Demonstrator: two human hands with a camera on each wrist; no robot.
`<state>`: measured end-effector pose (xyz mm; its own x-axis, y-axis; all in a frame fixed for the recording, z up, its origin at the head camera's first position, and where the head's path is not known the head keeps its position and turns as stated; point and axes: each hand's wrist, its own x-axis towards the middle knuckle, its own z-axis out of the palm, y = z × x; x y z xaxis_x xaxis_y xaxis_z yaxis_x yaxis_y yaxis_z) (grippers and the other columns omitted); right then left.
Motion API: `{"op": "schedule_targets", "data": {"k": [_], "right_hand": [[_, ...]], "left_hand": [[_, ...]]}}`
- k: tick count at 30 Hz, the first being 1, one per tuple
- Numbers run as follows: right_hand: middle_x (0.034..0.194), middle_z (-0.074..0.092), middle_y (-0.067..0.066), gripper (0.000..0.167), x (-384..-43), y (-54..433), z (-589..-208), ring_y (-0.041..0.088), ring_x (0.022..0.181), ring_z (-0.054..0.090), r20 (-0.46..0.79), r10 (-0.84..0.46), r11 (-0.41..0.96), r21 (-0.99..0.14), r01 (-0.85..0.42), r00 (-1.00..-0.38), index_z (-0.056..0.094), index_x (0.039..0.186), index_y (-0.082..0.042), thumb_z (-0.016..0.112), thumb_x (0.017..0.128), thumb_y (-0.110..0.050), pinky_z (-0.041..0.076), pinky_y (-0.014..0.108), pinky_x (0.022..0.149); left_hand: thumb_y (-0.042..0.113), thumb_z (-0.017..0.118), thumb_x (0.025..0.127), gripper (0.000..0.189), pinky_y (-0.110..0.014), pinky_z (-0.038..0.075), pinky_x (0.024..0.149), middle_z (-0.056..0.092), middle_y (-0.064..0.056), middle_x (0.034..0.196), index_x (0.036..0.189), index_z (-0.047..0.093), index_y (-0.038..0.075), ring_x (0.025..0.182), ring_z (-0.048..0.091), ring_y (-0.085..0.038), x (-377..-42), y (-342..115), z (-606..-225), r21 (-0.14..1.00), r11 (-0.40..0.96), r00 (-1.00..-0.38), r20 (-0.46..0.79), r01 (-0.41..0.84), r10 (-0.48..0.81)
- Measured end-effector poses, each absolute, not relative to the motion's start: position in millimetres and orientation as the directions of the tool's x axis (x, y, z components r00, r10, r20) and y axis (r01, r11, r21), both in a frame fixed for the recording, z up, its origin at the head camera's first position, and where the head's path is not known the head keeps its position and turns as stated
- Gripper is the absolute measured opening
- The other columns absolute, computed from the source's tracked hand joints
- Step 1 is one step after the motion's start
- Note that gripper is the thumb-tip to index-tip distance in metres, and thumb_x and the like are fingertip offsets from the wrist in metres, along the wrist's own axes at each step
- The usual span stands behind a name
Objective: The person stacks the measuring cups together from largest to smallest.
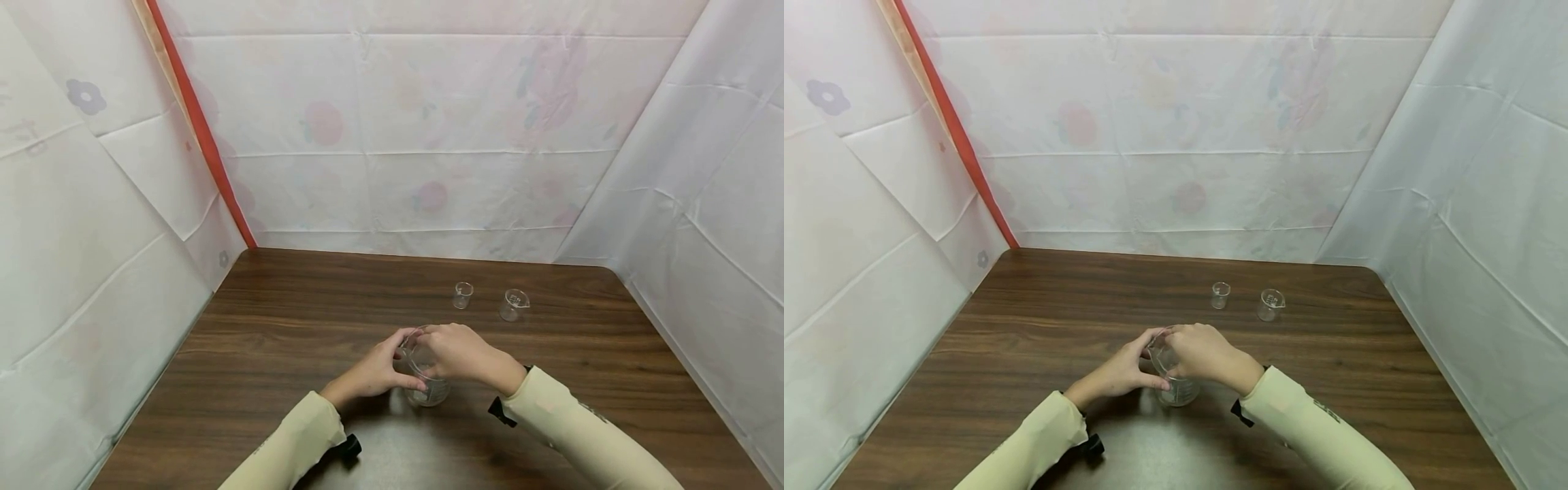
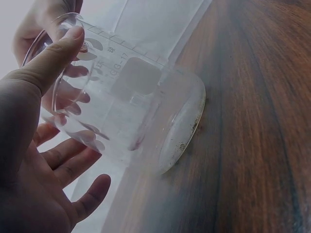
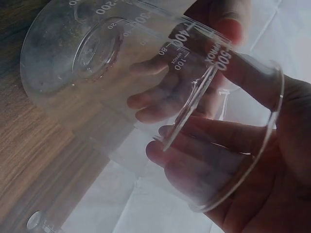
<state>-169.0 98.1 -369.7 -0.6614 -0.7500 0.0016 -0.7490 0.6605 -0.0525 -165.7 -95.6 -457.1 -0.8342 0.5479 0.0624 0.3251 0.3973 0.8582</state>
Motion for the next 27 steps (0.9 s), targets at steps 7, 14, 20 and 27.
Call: {"op": "schedule_targets", "data": {"k": [7,14,20,27], "right_hand": [[0.115,0.071,0.007,0.051,-169.3,95.3,-374.0,0.023,0.093,0.070,-0.024,-0.735,0.677,-0.057,-0.734,-0.677,0.072,0.107,-0.008,0.086,0.070,-0.040,0.057,0.037,0.076],[0.110,0.072,0.006,0.047,-172.2,91.7,-376.4,0.022,0.088,0.070,-0.042,-0.750,0.662,-0.030,-0.749,-0.660,0.073,0.105,-0.009,0.084,0.072,-0.041,0.057,0.038,0.074],[0.103,0.073,0.005,0.042,-172.3,90.0,-378.2,0.022,0.087,0.069,-0.056,-0.744,0.668,-0.040,-0.743,-0.666,0.073,0.100,-0.008,0.083,0.074,-0.038,0.056,0.039,0.075],[0.090,0.071,0.002,0.035,-173.0,88.2,-380.2,0.018,0.077,0.065,-0.061,-0.727,0.687,-0.052,-0.725,-0.684,0.073,0.094,-0.007,0.082,0.075,-0.035,0.054,0.038,0.072]], "left_hand": [[0.043,0.081,0.078,0.088,-0.046,0.046,0.099,0.042,0.001,0.151,0.149,0.033,0.022,0.126,0.052,-0.028,-165.8,-95.5,-457.5,0.863,0.393,-0.831,0.054,0.318,0.554],[0.041,0.081,0.078,0.088,-0.047,0.045,0.100,0.042,0.002,0.150,0.149,0.033,0.021,0.128,0.050,-0.026,-166.3,-96.5,-457.9,0.870,0.383,-0.832,0.054,0.311,0.552],[0.040,0.081,0.078,0.087,-0.045,0.045,0.101,0.044,0.002,0.149,0.148,0.034,0.020,0.129,0.048,-0.021,-166.7,-95.4,-457.8,0.870,0.382,-0.833,0.056,0.311,0.551],[0.039,0.083,0.077,0.087,-0.044,0.047,0.099,0.045,0.001,0.148,0.148,0.035,0.020,0.125,0.052,-0.023,-167.1,-95.2,-458.2,0.866,0.396,-0.841,0.051,0.307,0.539]]}}
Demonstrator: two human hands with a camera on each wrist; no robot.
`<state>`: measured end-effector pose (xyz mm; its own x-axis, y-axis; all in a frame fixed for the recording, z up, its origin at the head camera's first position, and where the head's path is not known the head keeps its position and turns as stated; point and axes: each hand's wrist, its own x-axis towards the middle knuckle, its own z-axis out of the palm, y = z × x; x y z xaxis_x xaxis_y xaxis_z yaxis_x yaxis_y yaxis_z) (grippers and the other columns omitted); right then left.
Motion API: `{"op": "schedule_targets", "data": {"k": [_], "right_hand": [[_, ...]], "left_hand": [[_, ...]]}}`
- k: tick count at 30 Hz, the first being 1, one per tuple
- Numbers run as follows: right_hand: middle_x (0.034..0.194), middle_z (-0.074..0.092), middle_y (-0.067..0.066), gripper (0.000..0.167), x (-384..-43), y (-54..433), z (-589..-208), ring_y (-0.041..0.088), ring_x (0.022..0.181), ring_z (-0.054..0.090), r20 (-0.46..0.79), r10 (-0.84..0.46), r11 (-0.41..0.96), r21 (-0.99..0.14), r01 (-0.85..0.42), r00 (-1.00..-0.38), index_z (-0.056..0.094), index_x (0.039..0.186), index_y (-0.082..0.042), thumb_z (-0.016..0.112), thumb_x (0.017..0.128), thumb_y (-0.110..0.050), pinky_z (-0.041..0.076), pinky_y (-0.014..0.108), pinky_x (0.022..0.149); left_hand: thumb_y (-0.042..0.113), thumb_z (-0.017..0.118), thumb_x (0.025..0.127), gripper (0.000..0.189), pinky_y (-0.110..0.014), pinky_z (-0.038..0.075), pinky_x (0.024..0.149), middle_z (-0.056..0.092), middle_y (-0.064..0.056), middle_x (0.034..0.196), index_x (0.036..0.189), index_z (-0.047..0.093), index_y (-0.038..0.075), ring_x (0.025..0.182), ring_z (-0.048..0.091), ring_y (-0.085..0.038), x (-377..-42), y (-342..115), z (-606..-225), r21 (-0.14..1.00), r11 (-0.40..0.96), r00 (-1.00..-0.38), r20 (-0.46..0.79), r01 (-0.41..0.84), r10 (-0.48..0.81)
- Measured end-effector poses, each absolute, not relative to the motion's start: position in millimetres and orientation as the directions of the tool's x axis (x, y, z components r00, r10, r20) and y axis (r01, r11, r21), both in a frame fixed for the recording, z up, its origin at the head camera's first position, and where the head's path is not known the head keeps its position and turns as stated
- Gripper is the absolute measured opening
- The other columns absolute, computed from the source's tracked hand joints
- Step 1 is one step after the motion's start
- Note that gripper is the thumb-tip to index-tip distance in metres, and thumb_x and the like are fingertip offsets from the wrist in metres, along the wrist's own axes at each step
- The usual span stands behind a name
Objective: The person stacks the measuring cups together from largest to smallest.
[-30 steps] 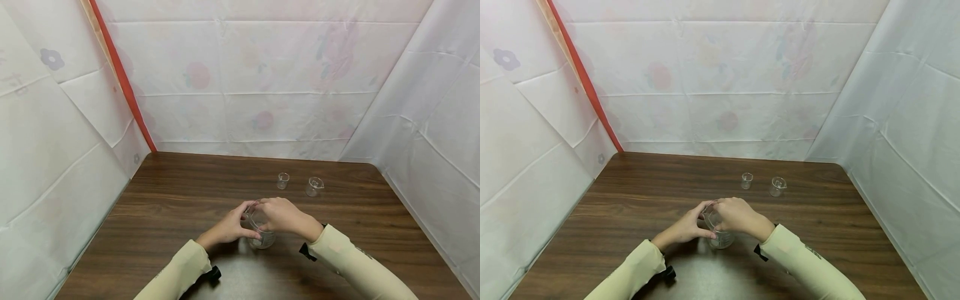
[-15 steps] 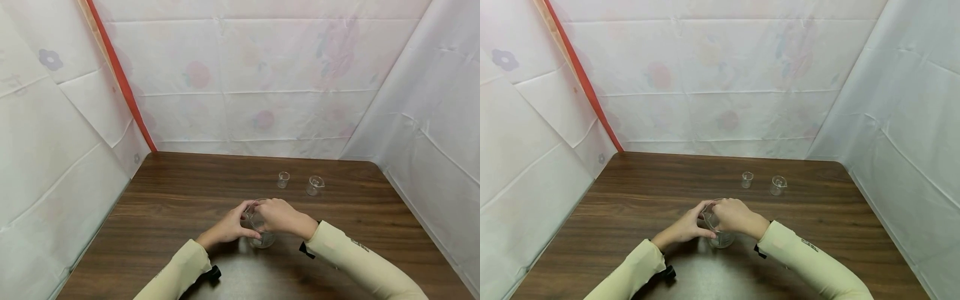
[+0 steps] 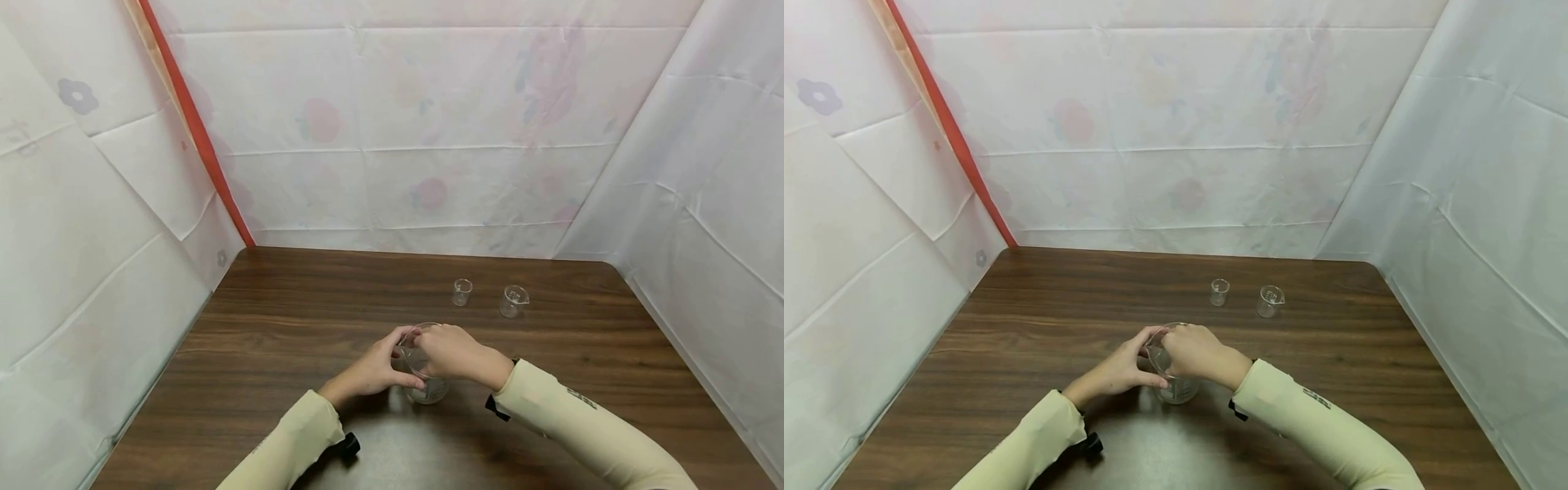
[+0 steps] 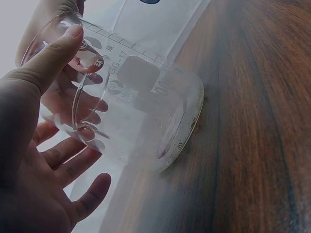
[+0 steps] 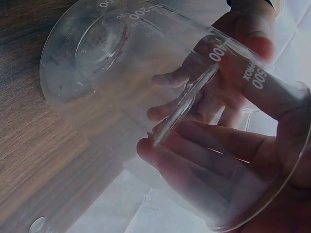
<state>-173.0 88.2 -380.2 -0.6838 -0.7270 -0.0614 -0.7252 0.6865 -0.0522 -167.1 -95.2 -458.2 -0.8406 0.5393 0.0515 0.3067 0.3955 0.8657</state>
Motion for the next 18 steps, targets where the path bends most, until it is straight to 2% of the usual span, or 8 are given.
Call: {"op": "schedule_targets", "data": {"k": [4,12,15,18], "right_hand": [[0.082,0.068,-0.001,0.033,-173.3,87.6,-380.1,0.016,0.071,0.061,-0.071,-0.716,0.698,-0.061,-0.713,-0.695,0.071,0.091,-0.008,0.082,0.074,-0.034,0.053,0.038,0.069],[0.085,0.073,0.002,0.035,-172.4,88.3,-378.7,0.020,0.078,0.067,-0.117,-0.721,0.693,-0.074,-0.718,-0.683,0.072,0.101,-0.007,0.082,0.077,-0.031,0.054,0.042,0.084],[0.088,0.073,0.003,0.035,-172.5,88.7,-378.0,0.020,0.080,0.068,-0.112,-0.734,0.679,-0.075,-0.731,-0.670,0.072,0.103,-0.007,0.081,0.078,-0.030,0.054,0.041,0.082],[0.084,0.072,0.002,0.030,-172.7,89.2,-377.3,0.018,0.076,0.066,-0.092,-0.749,0.662,-0.068,-0.747,-0.656,0.072,0.098,-0.008,0.080,0.079,-0.030,0.054,0.041,0.077]], "left_hand": [[0.037,0.084,0.076,0.086,-0.041,0.048,0.098,0.047,0.002,0.147,0.147,0.037,0.020,0.123,0.054,-0.021,-168.2,-94.7,-458.5,0.854,0.401,-0.840,0.072,0.330,0.537],[0.036,0.084,0.076,0.085,-0.038,0.047,0.100,0.047,0.004,0.147,0.146,0.038,0.019,0.128,0.050,-0.016,-169.0,-94.4,-459.8,0.857,0.386,-0.830,0.084,0.343,0.551],[0.035,0.084,0.076,0.085,-0.038,0.047,0.100,0.047,0.004,0.147,0.145,0.038,0.019,0.128,0.050,-0.016,-168.8,-94.8,-459.2,0.857,0.383,-0.827,0.086,0.346,0.556],[0.034,0.084,0.075,0.085,-0.037,0.047,0.100,0.047,0.004,0.147,0.145,0.039,0.019,0.128,0.050,-0.015,-169.2,-95.7,-459.2,0.854,0.382,-0.824,0.091,0.353,0.559]]}}
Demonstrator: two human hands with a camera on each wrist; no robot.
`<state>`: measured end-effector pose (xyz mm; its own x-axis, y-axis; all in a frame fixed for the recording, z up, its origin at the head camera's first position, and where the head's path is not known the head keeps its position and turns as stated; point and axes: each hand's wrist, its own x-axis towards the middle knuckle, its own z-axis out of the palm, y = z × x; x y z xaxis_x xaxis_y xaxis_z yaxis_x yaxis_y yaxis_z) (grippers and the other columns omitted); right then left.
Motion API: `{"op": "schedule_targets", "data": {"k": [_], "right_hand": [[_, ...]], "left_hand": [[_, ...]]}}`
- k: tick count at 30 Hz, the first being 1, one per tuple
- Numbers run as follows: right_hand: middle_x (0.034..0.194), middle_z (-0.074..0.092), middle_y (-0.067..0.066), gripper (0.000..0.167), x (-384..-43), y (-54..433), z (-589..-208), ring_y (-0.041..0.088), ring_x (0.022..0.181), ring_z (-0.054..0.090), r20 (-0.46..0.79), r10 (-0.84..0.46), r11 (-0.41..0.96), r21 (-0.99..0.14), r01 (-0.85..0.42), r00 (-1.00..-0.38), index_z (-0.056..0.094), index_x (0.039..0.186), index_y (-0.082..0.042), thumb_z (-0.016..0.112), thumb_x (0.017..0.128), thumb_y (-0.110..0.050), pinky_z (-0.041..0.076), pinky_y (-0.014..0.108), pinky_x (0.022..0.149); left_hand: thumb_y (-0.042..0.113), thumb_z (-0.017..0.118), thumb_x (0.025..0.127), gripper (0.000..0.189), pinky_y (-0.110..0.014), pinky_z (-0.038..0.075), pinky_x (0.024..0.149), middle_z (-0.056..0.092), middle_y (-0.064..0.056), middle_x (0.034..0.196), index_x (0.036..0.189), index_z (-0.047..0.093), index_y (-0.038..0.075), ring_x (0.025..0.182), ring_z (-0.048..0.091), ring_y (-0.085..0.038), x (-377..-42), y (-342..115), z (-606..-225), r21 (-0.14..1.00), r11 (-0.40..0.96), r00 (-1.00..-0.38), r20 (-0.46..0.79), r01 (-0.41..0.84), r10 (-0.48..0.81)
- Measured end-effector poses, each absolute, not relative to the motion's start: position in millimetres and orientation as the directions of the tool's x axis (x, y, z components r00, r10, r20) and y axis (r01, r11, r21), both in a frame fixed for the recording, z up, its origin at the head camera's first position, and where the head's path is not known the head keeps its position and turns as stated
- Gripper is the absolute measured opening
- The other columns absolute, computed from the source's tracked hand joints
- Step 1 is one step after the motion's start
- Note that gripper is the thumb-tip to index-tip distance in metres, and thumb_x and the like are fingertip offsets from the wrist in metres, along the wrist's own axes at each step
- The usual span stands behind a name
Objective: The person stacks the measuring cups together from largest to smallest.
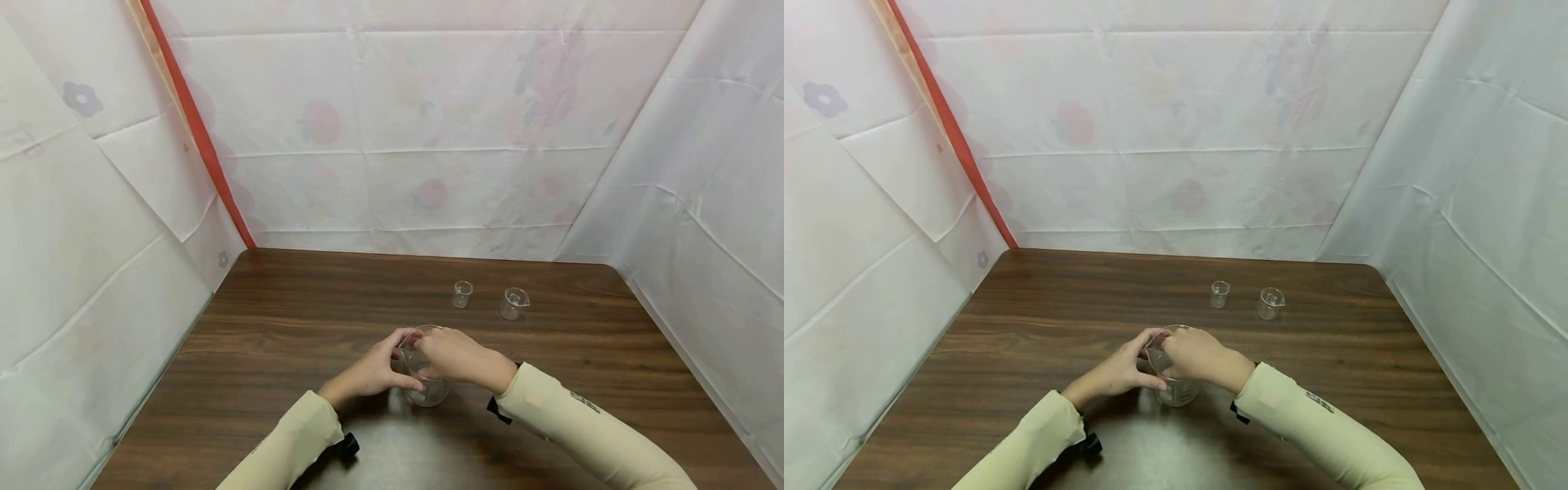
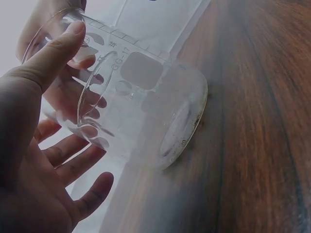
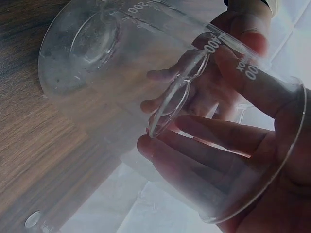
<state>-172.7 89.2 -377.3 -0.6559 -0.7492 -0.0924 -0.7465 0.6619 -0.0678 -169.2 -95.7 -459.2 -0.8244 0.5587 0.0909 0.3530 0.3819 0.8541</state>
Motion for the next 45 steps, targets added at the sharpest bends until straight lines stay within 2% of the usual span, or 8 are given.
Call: {"op": "schedule_targets", "data": {"k": [4,8,13,16,22,32,39,45], "right_hand": [[0.084,0.069,0.001,0.025,-172.5,91.8,-375.0,0.014,0.070,0.063,-0.059,-0.775,0.632,-0.050,-0.773,-0.629,0.071,0.092,-0.010,0.078,0.081,-0.031,0.054,0.037,0.068],[0.096,0.072,0.002,0.026,-173.0,95.4,-371.7,0.013,0.073,0.066,-0.012,-0.805,0.592,-0.061,-0.803,-0.593,0.072,0.098,-0.010,0.075,0.084,-0.032,0.054,0.031,0.065],[0.109,0.073,0.005,0.030,-173.6,98.8,-368.1,0.016,0.090,0.071,0.022,-0.830,0.551,-0.125,-0.825,-0.557,0.072,0.111,-0.010,0.072,0.088,-0.030,0.057,0.032,0.076],[0.108,0.073,0.003,0.031,-173.8,101.0,-366.3,0.016,0.092,0.071,0.042,-0.832,0.544,-0.136,-0.828,-0.553,0.072,0.112,-0.011,0.072,0.088,-0.032,0.057,0.033,0.077],[0.098,0.072,0.001,0.030,-175.3,104.1,-362.6,0.013,0.081,0.068,0.098,-0.832,0.536,-0.114,-0.837,-0.546,0.071,0.111,-0.012,0.072,0.088,-0.033,0.056,0.031,0.072],[0.097,0.071,0.001,0.028,-178.4,110.2,-351.0,0.014,0.079,0.068,0.131,-0.815,0.550,-0.133,-0.824,-0.565,0.073,0.110,-0.011,0.072,0.089,-0.029,0.055,0.028,0.069],[0.089,0.069,0.001,0.019,-183.3,112.9,-345.6,0.011,0.075,0.064,0.264,-0.811,0.521,-0.082,-0.850,-0.522,0.074,0.098,-0.009,0.072,0.088,-0.025,0.053,0.025,0.066],[0.091,0.070,0.001,0.018,-185.9,117.2,-340.2,0.012,0.078,0.064,0.273,-0.807,0.529,-0.061,-0.847,-0.524,0.073,0.098,-0.010,0.072,0.088,-0.024,0.053,0.027,0.068]], "left_hand": [[0.035,0.084,0.075,0.085,-0.039,0.047,0.100,0.047,0.005,0.146,0.145,0.039,0.021,0.127,0.050,-0.016,-169.3,-96.6,-459.4,0.856,0.382,-0.825,0.087,0.348,0.558],[0.038,0.084,0.075,0.085,-0.041,0.047,0.099,0.048,0.005,0.145,0.145,0.037,0.025,0.126,0.052,-0.018,-168.7,-96.5,-459.1,0.855,0.387,-0.827,0.082,0.345,0.555],[0.040,0.083,0.076,0.088,-0.043,0.047,0.098,0.046,0.005,0.148,0.148,0.033,0.028,0.123,0.053,-0.022,-167.3,-96.1,-459.4,0.849,0.394,-0.827,0.084,0.352,0.556],[0.040,0.082,0.076,0.089,-0.042,0.047,0.098,0.044,0.005,0.149,0.149,0.033,0.027,0.124,0.053,-0.021,-166.8,-96.0,-460.2,0.848,0.392,-0.824,0.089,0.358,0.559],[0.039,0.083,0.076,0.088,-0.039,0.048,0.099,0.044,0.006,0.148,0.149,0.036,0.023,0.128,0.050,-0.016,-167.7,-96.3,-461.9,0.846,0.392,-0.828,0.096,0.360,0.553],[0.046,0.080,0.077,0.088,-0.050,0.048,0.096,0.042,-0.004,0.152,0.149,0.033,0.023,0.117,0.058,-0.036,-165.7,-97.1,-460.1,0.844,0.443,-0.857,0.037,0.302,0.514],[0.035,0.084,0.075,0.086,-0.048,0.049,0.095,0.050,-0.006,0.144,0.145,0.037,0.019,0.115,0.059,-0.031,-167.4,-95.5,-458.9,0.857,0.393,-0.850,0.093,0.333,0.519],[0.033,0.085,0.075,0.085,-0.046,0.048,0.096,0.053,-0.006,0.141,0.144,0.038,0.016,0.121,0.056,-0.028,-167.1,-94.4,-457.8,0.864,0.370,-0.845,0.109,0.340,0.523]]}}
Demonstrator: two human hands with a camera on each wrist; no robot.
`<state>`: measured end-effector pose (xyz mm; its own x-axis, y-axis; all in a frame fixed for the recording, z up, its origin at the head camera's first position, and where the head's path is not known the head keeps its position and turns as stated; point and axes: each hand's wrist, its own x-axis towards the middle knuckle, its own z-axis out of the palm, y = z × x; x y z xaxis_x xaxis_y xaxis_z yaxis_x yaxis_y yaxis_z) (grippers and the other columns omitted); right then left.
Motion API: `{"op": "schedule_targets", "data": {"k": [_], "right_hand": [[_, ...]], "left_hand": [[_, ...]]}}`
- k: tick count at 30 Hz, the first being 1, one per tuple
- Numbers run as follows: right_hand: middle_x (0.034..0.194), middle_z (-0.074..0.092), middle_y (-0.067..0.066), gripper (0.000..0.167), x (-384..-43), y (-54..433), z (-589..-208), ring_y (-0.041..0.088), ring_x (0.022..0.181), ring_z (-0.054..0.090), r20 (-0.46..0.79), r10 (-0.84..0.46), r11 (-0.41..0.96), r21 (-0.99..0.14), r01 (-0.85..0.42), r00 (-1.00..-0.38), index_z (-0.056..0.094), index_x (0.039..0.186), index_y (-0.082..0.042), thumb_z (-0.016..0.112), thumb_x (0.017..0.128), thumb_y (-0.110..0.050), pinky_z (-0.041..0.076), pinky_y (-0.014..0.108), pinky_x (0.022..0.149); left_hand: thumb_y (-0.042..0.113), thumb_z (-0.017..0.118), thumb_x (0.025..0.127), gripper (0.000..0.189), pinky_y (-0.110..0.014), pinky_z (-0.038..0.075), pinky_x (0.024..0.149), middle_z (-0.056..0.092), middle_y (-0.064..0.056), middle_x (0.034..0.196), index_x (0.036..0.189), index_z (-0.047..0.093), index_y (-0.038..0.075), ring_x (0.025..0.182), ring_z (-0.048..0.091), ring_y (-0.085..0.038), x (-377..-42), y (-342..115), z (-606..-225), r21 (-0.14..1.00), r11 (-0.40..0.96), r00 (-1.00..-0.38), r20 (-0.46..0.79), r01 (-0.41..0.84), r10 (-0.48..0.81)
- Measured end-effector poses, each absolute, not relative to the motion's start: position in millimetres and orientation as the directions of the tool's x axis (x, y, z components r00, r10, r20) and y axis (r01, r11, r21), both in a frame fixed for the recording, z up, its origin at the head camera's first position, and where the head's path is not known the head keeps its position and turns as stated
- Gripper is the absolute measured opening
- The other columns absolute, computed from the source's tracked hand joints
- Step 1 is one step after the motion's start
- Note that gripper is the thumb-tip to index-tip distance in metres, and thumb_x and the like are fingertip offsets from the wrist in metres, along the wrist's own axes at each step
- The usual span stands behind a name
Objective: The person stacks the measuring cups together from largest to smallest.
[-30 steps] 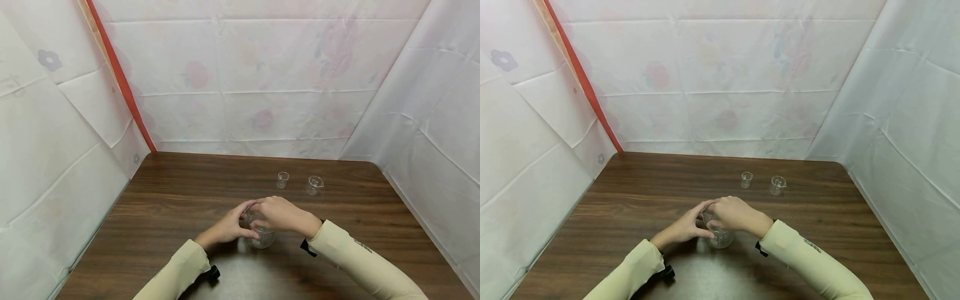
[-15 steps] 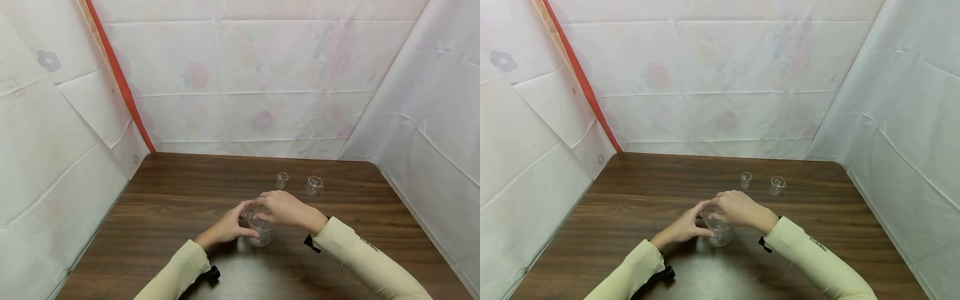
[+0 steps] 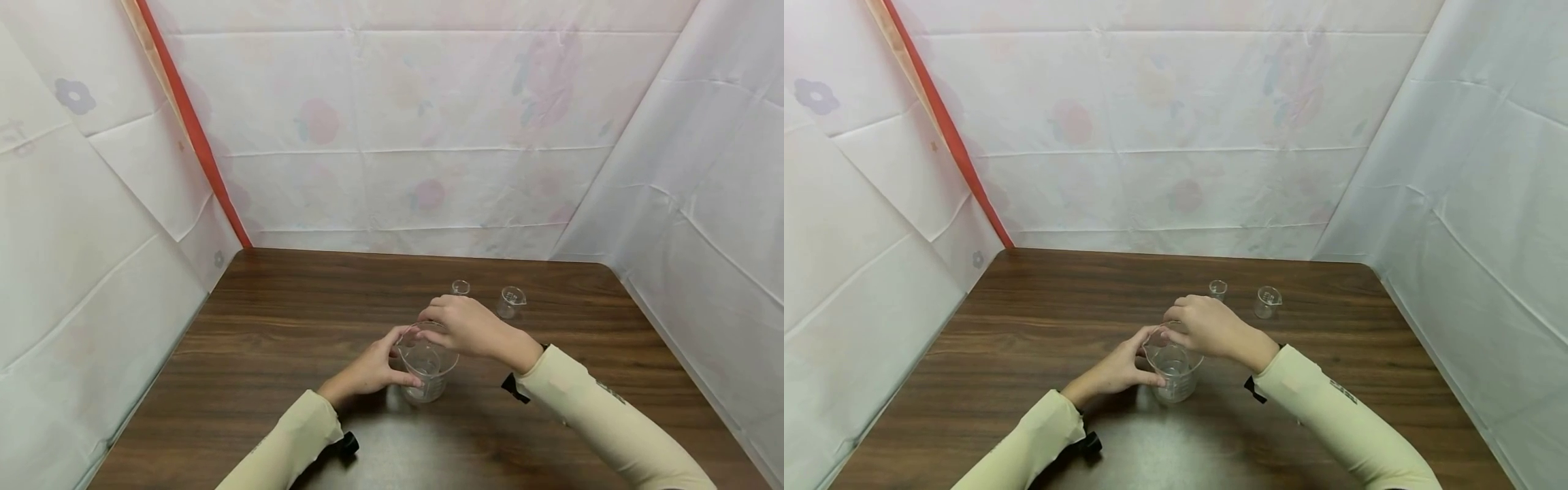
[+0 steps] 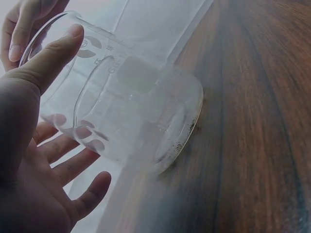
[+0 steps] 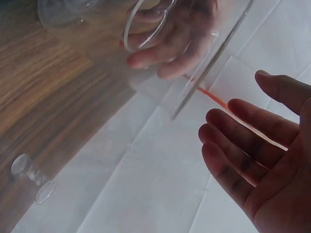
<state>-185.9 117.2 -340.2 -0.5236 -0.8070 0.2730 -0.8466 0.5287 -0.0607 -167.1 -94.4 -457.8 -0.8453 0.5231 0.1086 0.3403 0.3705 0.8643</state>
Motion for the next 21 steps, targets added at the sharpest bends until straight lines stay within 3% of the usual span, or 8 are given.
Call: {"op": "schedule_targets", "data": {"k": [7,21], "right_hand": [[0.092,0.069,0.000,0.017,-191.0,124.2,-338.5,0.016,0.086,0.063,0.290,-0.785,0.563,-0.038,-0.826,-0.548,0.073,0.097,-0.010,0.073,0.088,-0.025,0.054,0.031,0.075],[0.092,0.069,0.002,0.021,-205.7,135.6,-338.2,0.019,0.088,0.061,0.311,-0.746,0.605,-0.052,-0.795,-0.588,0.073,0.096,-0.009,0.074,0.086,-0.027,0.053,0.033,0.075]], "left_hand": [[0.032,0.085,0.075,0.083,-0.038,0.047,0.097,0.053,0.000,0.143,0.143,0.039,0.018,0.128,0.053,-0.020,-168.4,-94.1,-457.9,0.858,0.361,-0.834,0.130,0.366,0.537],[0.030,0.085,0.075,0.084,-0.035,0.047,0.096,0.053,-0.002,0.142,0.144,0.039,0.016,0.127,0.054,-0.022,-171.0,-94.3,-461.2,0.856,0.359,-0.832,0.136,0.373,0.538]]}}
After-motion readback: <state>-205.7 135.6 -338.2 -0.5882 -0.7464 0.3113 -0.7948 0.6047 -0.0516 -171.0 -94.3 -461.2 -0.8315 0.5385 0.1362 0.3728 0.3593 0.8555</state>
